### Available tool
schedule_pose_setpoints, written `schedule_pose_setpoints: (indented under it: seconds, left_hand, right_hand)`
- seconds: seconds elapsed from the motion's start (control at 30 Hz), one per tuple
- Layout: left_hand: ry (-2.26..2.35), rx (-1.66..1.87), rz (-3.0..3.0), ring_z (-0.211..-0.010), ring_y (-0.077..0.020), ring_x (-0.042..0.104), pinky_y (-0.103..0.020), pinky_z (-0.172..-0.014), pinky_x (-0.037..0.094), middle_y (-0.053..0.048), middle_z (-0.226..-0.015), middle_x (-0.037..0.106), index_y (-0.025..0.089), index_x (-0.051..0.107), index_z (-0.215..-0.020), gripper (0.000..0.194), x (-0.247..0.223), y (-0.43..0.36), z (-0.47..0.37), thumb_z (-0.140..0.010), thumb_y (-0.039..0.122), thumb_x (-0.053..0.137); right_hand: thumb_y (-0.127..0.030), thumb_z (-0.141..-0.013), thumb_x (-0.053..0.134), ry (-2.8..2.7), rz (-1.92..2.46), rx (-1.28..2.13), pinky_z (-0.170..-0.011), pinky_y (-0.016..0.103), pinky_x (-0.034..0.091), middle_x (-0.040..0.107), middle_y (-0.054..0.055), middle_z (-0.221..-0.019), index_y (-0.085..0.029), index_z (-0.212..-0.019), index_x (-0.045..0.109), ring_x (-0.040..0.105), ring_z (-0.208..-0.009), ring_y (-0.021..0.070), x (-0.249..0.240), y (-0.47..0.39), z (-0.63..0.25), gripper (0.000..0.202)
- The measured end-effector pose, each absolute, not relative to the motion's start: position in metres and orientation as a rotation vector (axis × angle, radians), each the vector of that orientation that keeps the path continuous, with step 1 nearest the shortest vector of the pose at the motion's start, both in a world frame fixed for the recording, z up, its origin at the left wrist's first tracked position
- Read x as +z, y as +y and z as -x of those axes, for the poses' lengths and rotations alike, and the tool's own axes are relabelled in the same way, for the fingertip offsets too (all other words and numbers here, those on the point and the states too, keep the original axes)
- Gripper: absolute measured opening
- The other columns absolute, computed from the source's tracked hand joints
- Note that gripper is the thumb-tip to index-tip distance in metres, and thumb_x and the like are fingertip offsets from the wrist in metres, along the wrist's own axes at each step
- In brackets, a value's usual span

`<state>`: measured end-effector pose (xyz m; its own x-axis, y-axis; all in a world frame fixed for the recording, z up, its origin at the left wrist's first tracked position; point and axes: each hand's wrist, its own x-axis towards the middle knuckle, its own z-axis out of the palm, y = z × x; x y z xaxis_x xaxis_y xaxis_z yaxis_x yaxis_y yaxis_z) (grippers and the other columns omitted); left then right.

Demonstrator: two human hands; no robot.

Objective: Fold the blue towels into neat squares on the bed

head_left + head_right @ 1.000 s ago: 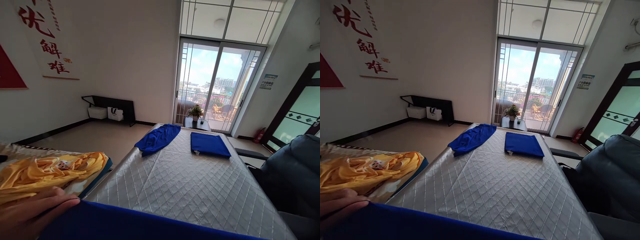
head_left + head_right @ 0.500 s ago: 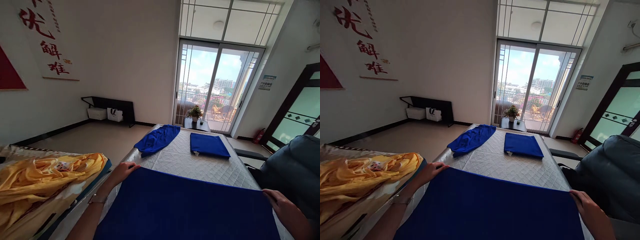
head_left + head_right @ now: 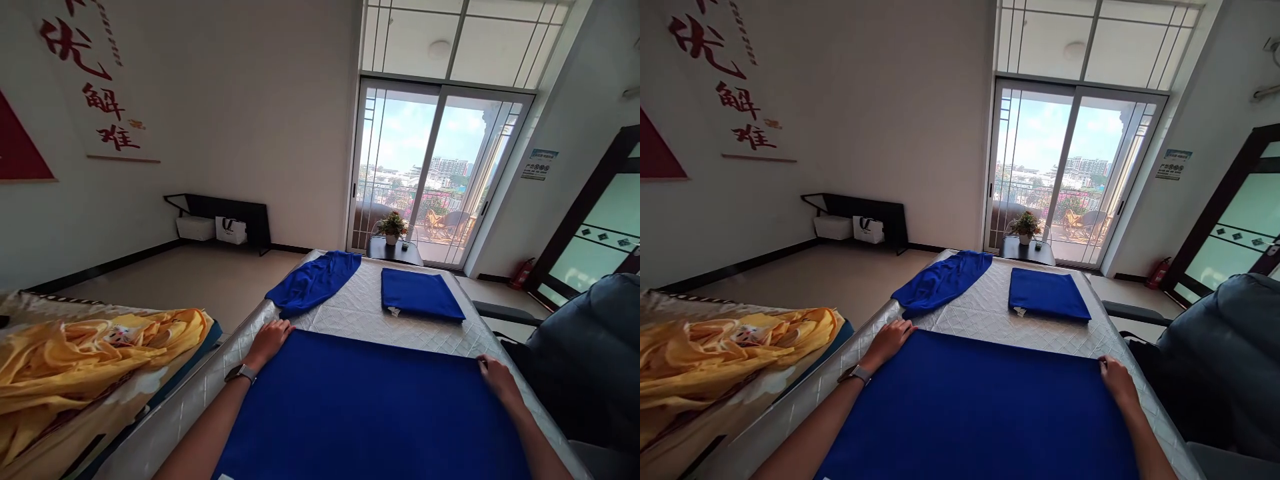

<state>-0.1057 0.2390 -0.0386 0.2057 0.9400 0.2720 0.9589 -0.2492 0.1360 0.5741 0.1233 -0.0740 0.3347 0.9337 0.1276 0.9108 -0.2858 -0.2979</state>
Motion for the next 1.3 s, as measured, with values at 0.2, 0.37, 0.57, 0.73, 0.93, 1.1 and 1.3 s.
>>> schedule_pose_setpoints:
  seconds: [0.2, 0.37, 0.57, 0.73, 0.93, 1.1, 1.3]
  left_hand:
    - [-1.850, -0.478, 2.361, -0.103, -0.0307, 0.063, -0.044, -0.089, 0.044, -0.012, -0.100, 0.071, 0.021, 0.067, -0.094, 0.039, -0.038, 0.256, 0.094, -0.102, 0.038, 0.033]
    - [-1.850, -0.518, 2.346, -0.100, -0.0297, 0.064, -0.042, -0.088, 0.045, -0.010, -0.097, 0.071, 0.022, 0.067, -0.091, 0.036, -0.040, 0.263, 0.094, -0.101, 0.038, 0.036]
    - [-1.855, -0.578, 2.308, -0.101, -0.0302, 0.063, -0.043, -0.090, 0.044, -0.010, -0.099, 0.070, 0.022, 0.068, -0.095, 0.034, -0.046, 0.260, 0.094, -0.100, 0.036, 0.038]
    - [-1.843, -0.608, 2.327, -0.104, -0.0318, 0.061, -0.045, -0.091, 0.044, -0.011, -0.103, 0.070, 0.021, 0.070, -0.097, 0.031, -0.041, 0.259, 0.091, -0.098, 0.030, 0.040]
    - [-1.771, -0.639, 2.452, -0.110, -0.0287, 0.062, -0.042, -0.098, 0.045, -0.009, -0.113, 0.071, 0.022, 0.071, -0.109, 0.034, -0.027, 0.254, 0.069, -0.100, 0.028, 0.039]
    - [-1.532, -0.512, 2.820, -0.133, -0.0254, 0.054, -0.039, -0.112, 0.039, -0.003, -0.144, 0.060, 0.032, 0.063, -0.136, 0.046, -0.048, 0.231, 0.035, -0.101, 0.054, 0.041]
    - [-1.652, -0.420, 2.788, -0.150, -0.0278, 0.032, -0.050, -0.123, 0.021, -0.004, -0.162, 0.038, 0.035, 0.041, -0.153, 0.059, -0.067, 0.222, 0.050, -0.102, 0.063, 0.032]
  right_hand:
    - [-0.026, -0.091, 0.032, -1.628, 2.333, -0.015, -0.094, 0.038, 0.050, 0.074, 0.018, -0.112, -0.016, -0.109, 0.073, 0.070, -0.105, 0.0281, -0.077, 0.136, -0.575, 0.046]
    - [-0.025, -0.093, 0.031, -1.700, 2.294, -0.088, -0.101, 0.041, 0.047, 0.072, 0.018, -0.114, -0.015, -0.112, 0.073, 0.066, -0.111, 0.0295, -0.073, 0.142, -0.579, 0.047]
    - [-0.036, -0.100, 0.027, -1.684, 2.415, -0.243, -0.088, 0.044, 0.050, 0.068, 0.016, -0.120, -0.020, -0.126, 0.068, 0.062, -0.113, 0.0333, -0.088, 0.133, -0.575, 0.052]
    - [-0.026, -0.101, 0.026, -1.666, 2.564, -0.386, -0.084, 0.041, 0.049, 0.066, 0.016, -0.122, -0.022, -0.130, 0.067, 0.062, -0.110, 0.0320, -0.078, 0.130, -0.564, 0.050]
    - [-0.013, -0.095, 0.032, -1.775, 2.475, -0.477, -0.091, 0.038, 0.046, 0.065, 0.013, -0.128, -0.023, -0.131, 0.066, 0.061, -0.111, 0.0281, -0.042, 0.141, -0.457, 0.050]
    - [-0.036, -0.102, 0.034, -2.171, 1.893, 0.038, -0.115, 0.038, 0.032, 0.055, 0.007, -0.149, -0.025, -0.144, 0.056, 0.046, -0.137, 0.0249, -0.042, 0.150, -0.307, 0.048]
    - [-0.053, -0.103, 0.026, -2.233, 1.826, 0.296, -0.124, 0.047, 0.010, 0.031, 0.002, -0.165, -0.028, -0.158, 0.034, 0.019, -0.154, 0.0239, -0.055, 0.150, -0.247, 0.060]
